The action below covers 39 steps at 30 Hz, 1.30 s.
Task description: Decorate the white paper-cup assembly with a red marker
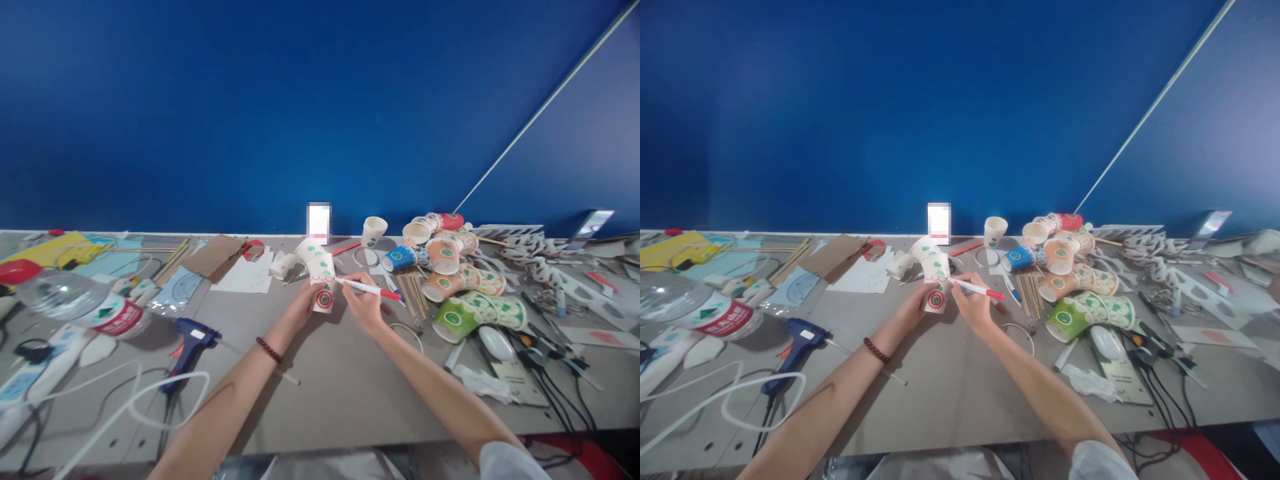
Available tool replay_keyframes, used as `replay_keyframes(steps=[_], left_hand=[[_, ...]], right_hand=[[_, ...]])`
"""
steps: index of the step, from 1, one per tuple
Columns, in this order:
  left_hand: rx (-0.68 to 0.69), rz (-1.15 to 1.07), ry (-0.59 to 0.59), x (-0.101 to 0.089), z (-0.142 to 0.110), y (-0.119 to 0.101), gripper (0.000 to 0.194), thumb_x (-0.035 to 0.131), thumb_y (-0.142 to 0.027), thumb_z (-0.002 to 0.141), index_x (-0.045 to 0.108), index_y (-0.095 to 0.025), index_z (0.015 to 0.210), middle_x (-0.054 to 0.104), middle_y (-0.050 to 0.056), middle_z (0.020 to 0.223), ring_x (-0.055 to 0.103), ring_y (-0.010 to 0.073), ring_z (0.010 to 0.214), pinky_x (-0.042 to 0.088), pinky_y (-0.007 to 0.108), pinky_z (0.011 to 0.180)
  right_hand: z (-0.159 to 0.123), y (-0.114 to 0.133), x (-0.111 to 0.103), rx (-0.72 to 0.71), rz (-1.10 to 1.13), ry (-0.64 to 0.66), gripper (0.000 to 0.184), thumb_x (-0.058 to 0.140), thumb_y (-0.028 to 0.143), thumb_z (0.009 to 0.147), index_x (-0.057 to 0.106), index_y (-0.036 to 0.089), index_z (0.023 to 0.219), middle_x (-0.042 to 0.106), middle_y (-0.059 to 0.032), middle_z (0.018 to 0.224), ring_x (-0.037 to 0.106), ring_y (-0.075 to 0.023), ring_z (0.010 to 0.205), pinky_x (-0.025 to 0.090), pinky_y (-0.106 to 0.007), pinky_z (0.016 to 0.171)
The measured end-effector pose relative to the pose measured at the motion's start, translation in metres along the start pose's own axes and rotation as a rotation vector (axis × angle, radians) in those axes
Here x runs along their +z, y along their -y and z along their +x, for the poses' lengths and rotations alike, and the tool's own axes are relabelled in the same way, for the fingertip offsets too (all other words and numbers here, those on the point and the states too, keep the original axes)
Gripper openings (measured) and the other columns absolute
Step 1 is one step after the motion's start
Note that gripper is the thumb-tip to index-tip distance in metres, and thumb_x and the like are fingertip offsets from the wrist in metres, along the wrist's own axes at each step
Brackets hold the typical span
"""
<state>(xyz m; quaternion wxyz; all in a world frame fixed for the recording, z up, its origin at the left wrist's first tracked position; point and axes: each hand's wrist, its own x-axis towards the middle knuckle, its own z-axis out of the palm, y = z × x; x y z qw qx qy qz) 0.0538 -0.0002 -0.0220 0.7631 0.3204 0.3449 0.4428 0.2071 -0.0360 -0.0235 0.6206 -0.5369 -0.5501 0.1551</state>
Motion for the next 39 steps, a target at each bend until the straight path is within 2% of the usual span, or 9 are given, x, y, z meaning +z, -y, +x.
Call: replay_keyframes(steps=[5,12,19,26,33,39], left_hand=[[0.024,0.010,0.006,-0.0008,0.0016,0.0013,0.040,0.087,-0.029,0.066,0.073,-0.012,0.099,0.077,0.009,0.094,0.068,0.0199,0.078,0.051,0.031,0.073],[0.050,-0.003,-0.017,-0.0004,0.0041,0.0058,0.048,0.086,-0.024,0.066,0.070,-0.015,0.110,0.077,0.009,0.104,0.071,0.0219,0.087,0.053,0.033,0.081],[0.046,0.051,-0.028,0.0039,0.0005,0.0047,0.051,0.092,-0.029,0.065,0.072,-0.013,0.109,0.077,0.012,0.107,0.072,0.0239,0.092,0.053,0.036,0.086],[0.032,0.057,-0.052,0.0076,-0.0024,0.0016,0.052,0.095,-0.028,0.061,0.073,-0.013,0.105,0.078,0.012,0.101,0.071,0.0225,0.086,0.053,0.036,0.082],[0.020,0.058,-0.047,0.0077,-0.0028,0.0004,0.049,0.093,-0.026,0.064,0.074,-0.013,0.106,0.079,0.011,0.103,0.071,0.0220,0.089,0.054,0.034,0.083],[0.031,0.039,-0.003,0.0064,-0.0016,0.0007,0.045,0.092,-0.025,0.066,0.076,-0.013,0.106,0.079,0.011,0.105,0.072,0.0217,0.091,0.054,0.033,0.085]], right_hand=[[-0.0013,-0.0012,0.0005,0.003,0.010,-0.006,0.009,0.066,0.033,0.085,0.066,0.025,0.081,0.077,-0.0039,0.080,0.073,-0.0238,0.076,0.058,-0.037,0.071],[-0.0010,-0.0029,0.0007,-0.030,0.008,0.005,0.006,0.066,0.031,0.086,0.068,0.026,0.085,0.079,-0.0036,0.084,0.075,-0.0247,0.079,0.060,-0.038,0.075],[-0.0040,0.0004,0.0027,0.000,-0.031,0.018,0.007,0.066,0.032,0.085,0.069,0.025,0.085,0.079,-0.0036,0.084,0.075,-0.0256,0.079,0.061,-0.039,0.075],[-0.0041,0.0044,0.0026,0.000,-0.044,0.030,0.008,0.066,0.032,0.084,0.070,0.025,0.084,0.080,-0.0041,0.086,0.076,-0.0256,0.080,0.061,-0.038,0.074],[-0.0042,0.0049,0.0009,-0.005,-0.061,0.060,0.010,0.064,0.032,0.085,0.070,0.024,0.086,0.081,-0.0050,0.092,0.077,-0.0263,0.088,0.062,-0.039,0.080],[-0.0041,0.0061,0.0020,-0.010,-0.037,0.056,0.007,0.064,0.030,0.084,0.070,0.026,0.084,0.081,-0.0046,0.092,0.077,-0.0272,0.089,0.062,-0.041,0.081]])
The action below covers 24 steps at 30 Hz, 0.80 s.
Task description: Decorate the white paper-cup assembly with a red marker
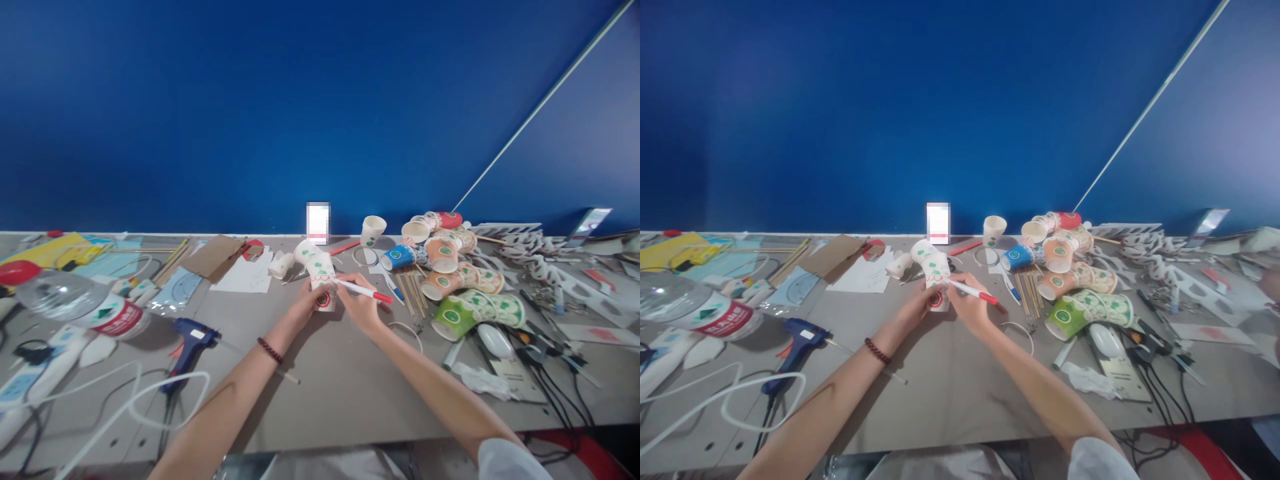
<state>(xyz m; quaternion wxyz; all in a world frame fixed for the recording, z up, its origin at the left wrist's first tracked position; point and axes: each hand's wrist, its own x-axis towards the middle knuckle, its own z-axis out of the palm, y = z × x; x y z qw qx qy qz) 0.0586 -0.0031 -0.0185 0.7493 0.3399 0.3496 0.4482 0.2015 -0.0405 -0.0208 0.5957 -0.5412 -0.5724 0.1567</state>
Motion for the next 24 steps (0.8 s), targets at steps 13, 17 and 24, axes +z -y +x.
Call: replay_keyframes(steps=[13,17,24], left_hand=[[0.018,-0.016,0.006,-0.0028,0.0024,0.0029,0.039,0.090,-0.022,0.067,0.076,-0.015,0.103,0.079,0.012,0.105,0.072,0.0244,0.093,0.054,0.036,0.089],[0.008,-0.020,0.000,-0.0039,0.0036,0.0038,0.041,0.090,-0.022,0.067,0.076,-0.014,0.104,0.079,0.012,0.105,0.072,0.0241,0.093,0.053,0.036,0.088],[-0.004,-0.013,-0.015,-0.0047,0.0049,0.0045,0.042,0.090,-0.023,0.066,0.075,-0.013,0.104,0.079,0.012,0.103,0.072,0.0229,0.089,0.054,0.035,0.085]], right_hand=[[0.0015,0.0002,-0.0006,-0.011,0.044,0.014,0.005,0.064,0.029,0.083,0.068,0.026,0.082,0.081,-0.0051,0.093,0.077,-0.0265,0.088,0.063,-0.040,0.079],[0.0019,0.0005,-0.0001,-0.009,0.048,0.011,0.005,0.063,0.028,0.081,0.067,0.026,0.080,0.081,-0.0053,0.093,0.078,-0.0270,0.088,0.063,-0.041,0.079],[0.0027,0.0019,-0.0003,-0.003,0.065,0.006,0.006,0.064,0.030,0.081,0.067,0.026,0.079,0.082,-0.0057,0.093,0.078,-0.0276,0.090,0.063,-0.042,0.083]])
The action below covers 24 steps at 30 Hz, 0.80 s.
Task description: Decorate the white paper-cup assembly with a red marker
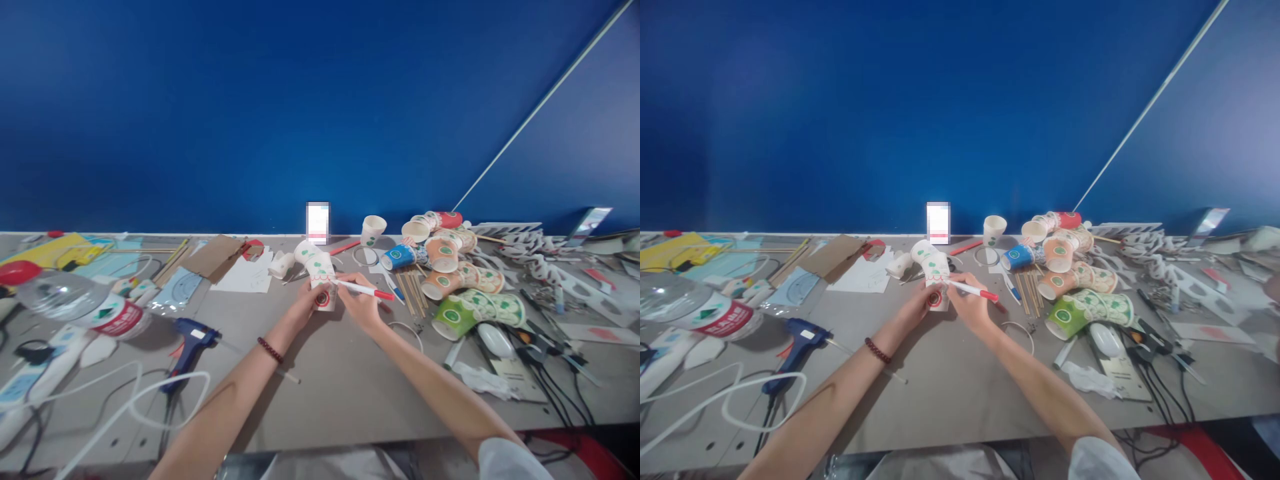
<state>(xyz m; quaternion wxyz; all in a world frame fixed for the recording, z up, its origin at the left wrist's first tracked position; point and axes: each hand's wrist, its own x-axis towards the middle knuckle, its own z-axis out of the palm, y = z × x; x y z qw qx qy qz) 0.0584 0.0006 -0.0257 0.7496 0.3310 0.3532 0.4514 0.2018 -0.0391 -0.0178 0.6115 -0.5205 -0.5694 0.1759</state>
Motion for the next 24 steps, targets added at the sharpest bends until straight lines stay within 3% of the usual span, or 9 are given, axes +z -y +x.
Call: replay_keyframes(steps=[10,18,24], left_hand=[[0.032,0.025,0.034,0.0047,-0.0036,-0.0050,0.040,0.088,-0.028,0.065,0.077,-0.013,0.100,0.079,0.012,0.102,0.071,0.0236,0.090,0.053,0.036,0.088],[0.010,0.022,-0.004,0.0026,-0.0020,-0.0044,0.037,0.087,-0.023,0.067,0.075,-0.013,0.100,0.078,0.010,0.100,0.070,0.0211,0.086,0.054,0.033,0.084],[0.020,0.035,0.033,-0.0001,-0.0015,-0.0032,0.041,0.087,-0.026,0.067,0.075,-0.011,0.103,0.078,0.011,0.098,0.070,0.0209,0.085,0.053,0.031,0.080]], right_hand=[[0.0002,-0.0019,-0.0004,0.022,0.040,0.008,0.004,0.064,0.029,0.081,0.066,0.025,0.079,0.082,-0.0071,0.094,0.078,-0.0285,0.091,0.062,-0.042,0.082],[0.0001,-0.0048,0.0002,0.036,0.041,0.011,0.001,0.064,0.026,0.079,0.064,0.026,0.079,0.082,-0.0065,0.094,0.078,-0.0273,0.089,0.061,-0.042,0.081],[0.0007,-0.0033,-0.0001,0.026,0.033,0.009,0.002,0.064,0.027,0.080,0.063,0.027,0.079,0.082,-0.0052,0.092,0.078,-0.0267,0.089,0.061,-0.041,0.081]])
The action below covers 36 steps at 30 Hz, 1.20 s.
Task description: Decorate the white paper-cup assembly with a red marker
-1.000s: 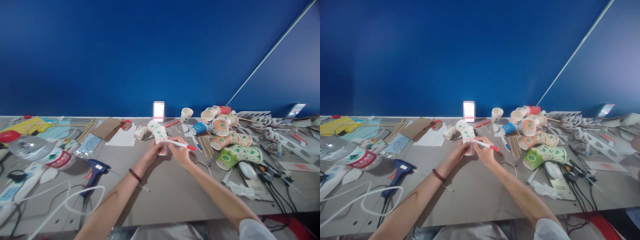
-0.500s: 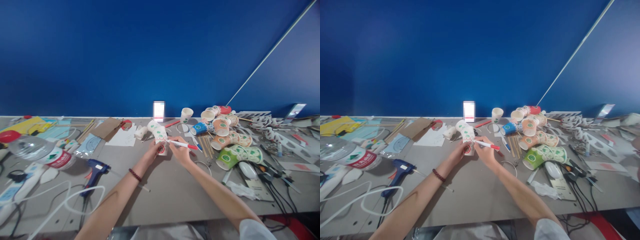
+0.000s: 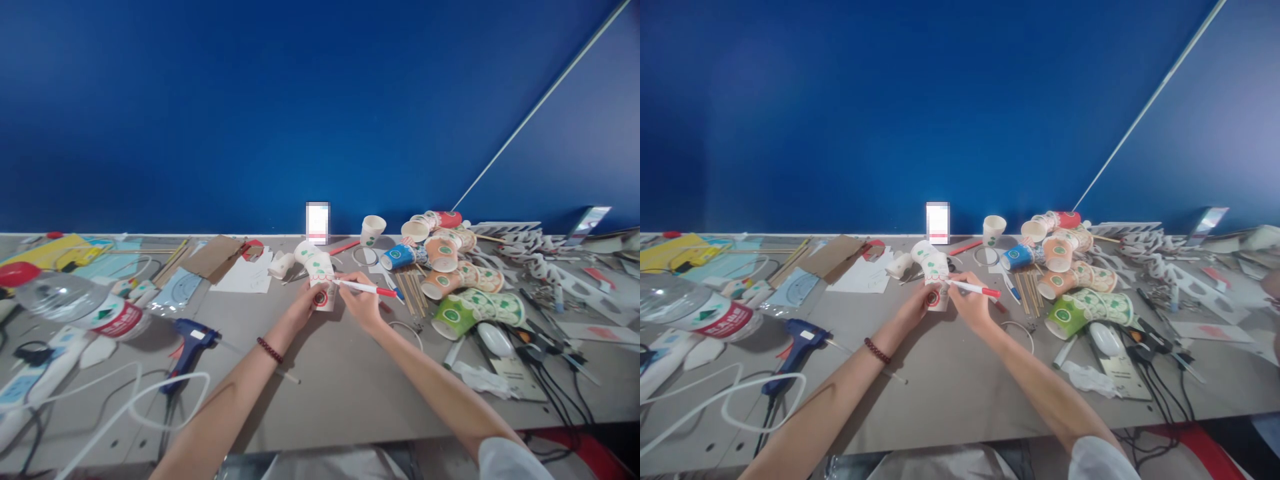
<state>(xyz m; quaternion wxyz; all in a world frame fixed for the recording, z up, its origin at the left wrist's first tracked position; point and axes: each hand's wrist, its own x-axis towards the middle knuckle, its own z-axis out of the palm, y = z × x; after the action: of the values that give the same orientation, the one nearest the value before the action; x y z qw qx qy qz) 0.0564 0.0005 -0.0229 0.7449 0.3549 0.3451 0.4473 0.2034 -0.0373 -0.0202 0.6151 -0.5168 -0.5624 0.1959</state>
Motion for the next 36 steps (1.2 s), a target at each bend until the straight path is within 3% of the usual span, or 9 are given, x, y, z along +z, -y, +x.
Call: replay_keyframes(steps=[19,27,36], left_hand=[[0.033,0.001,0.035,-0.0023,0.0008,0.0011,0.038,0.083,-0.025,0.068,0.076,-0.011,0.103,0.079,0.011,0.100,0.072,0.0221,0.086,0.055,0.031,0.079],[-0.001,-0.003,-0.012,-0.0008,0.0007,0.0002,0.037,0.085,-0.021,0.066,0.075,-0.013,0.101,0.078,0.010,0.099,0.071,0.0221,0.088,0.055,0.031,0.081],[0.008,0.007,-0.068,-0.0010,0.0006,0.0017,0.038,0.084,-0.020,0.065,0.072,-0.013,0.101,0.076,0.010,0.097,0.068,0.0202,0.082,0.055,0.029,0.073]], right_hand=[[0.0006,0.0005,-0.0004,0.007,-0.015,-0.031,0.005,0.064,0.031,0.081,0.064,0.026,0.080,0.082,-0.0050,0.089,0.078,-0.0259,0.083,0.062,-0.040,0.077],[0.0001,-0.0042,-0.0007,0.003,-0.025,-0.037,0.007,0.065,0.032,0.084,0.065,0.025,0.083,0.081,-0.0059,0.090,0.077,-0.0256,0.083,0.061,-0.039,0.076],[-0.0009,-0.0058,0.0008,-0.013,-0.078,-0.072,0.010,0.066,0.035,0.084,0.065,0.025,0.083,0.078,-0.0033,0.081,0.073,-0.0229,0.074,0.058,-0.035,0.069]])
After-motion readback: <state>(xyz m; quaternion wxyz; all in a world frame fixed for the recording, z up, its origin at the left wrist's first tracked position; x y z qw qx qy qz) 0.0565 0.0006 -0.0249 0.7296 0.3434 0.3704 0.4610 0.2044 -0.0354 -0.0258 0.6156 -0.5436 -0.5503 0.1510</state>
